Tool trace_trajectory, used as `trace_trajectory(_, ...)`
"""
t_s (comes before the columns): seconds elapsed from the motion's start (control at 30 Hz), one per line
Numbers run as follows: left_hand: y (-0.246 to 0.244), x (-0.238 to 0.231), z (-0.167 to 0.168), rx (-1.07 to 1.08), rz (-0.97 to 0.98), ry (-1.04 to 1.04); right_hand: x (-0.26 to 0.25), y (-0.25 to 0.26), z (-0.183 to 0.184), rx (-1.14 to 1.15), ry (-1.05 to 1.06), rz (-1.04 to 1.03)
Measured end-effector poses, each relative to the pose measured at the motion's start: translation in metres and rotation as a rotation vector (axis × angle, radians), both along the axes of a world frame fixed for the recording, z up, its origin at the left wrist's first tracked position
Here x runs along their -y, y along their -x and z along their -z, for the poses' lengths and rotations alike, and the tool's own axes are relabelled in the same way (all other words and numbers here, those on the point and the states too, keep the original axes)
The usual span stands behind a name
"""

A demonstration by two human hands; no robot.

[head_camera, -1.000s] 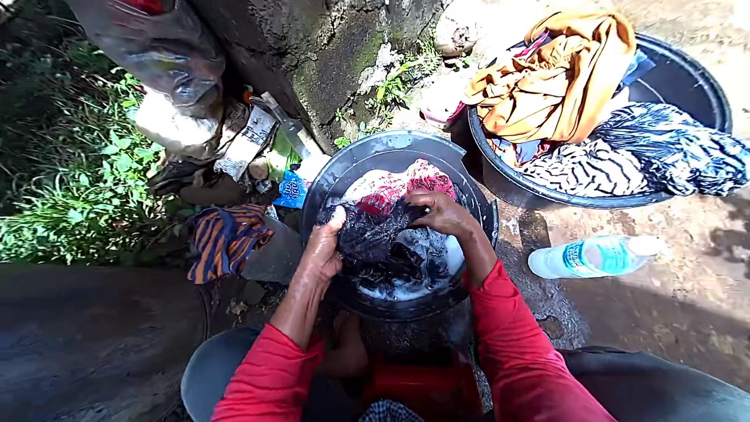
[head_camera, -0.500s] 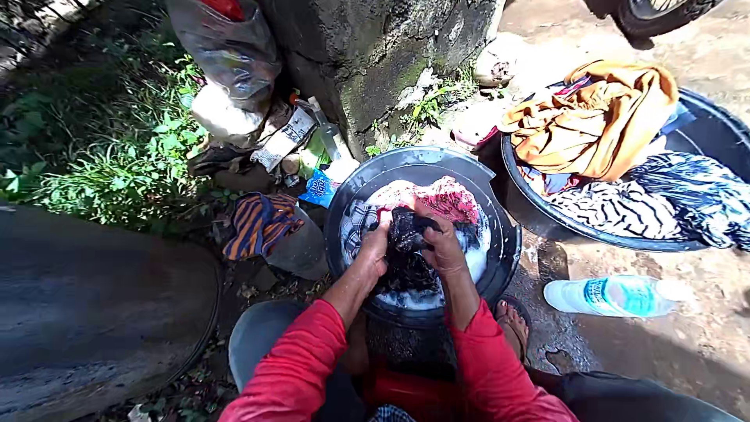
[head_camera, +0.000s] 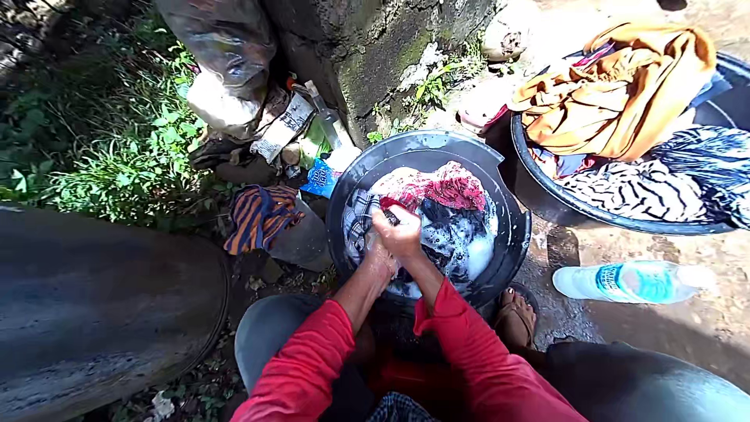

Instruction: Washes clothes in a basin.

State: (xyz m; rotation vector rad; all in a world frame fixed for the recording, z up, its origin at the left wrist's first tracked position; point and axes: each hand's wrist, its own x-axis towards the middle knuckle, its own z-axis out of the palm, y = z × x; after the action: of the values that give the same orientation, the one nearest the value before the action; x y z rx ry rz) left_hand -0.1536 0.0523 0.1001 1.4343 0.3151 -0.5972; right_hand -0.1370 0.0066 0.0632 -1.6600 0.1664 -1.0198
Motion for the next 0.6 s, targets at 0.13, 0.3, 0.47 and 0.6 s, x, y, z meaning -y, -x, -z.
trace_trajectory(0.13, 0.006, 0.005, 0.004, -0.119, 0.110, 0.148, 0.073, -0.026, -0.003, -0.476, 0.123, 0.000)
trace_trajectory(0.3, -0.011, -0.026, -0.025, 0.056, 0.088, 0.383, 0.094, 0.021, 0.041, -0.314, 0.056, -0.634)
trace_trajectory(0.47, -0.038, -0.053, -0.054, 0.304, -0.063, 0.669, 0.096, 0.037, 0.080, -0.444, -0.484, -0.547)
trace_trajectory(0.6, -0.038, -0.029, 0.017, 0.137, -0.055, 0.279, 0.044, 0.036, 0.016, 0.131, -0.839, -0.444)
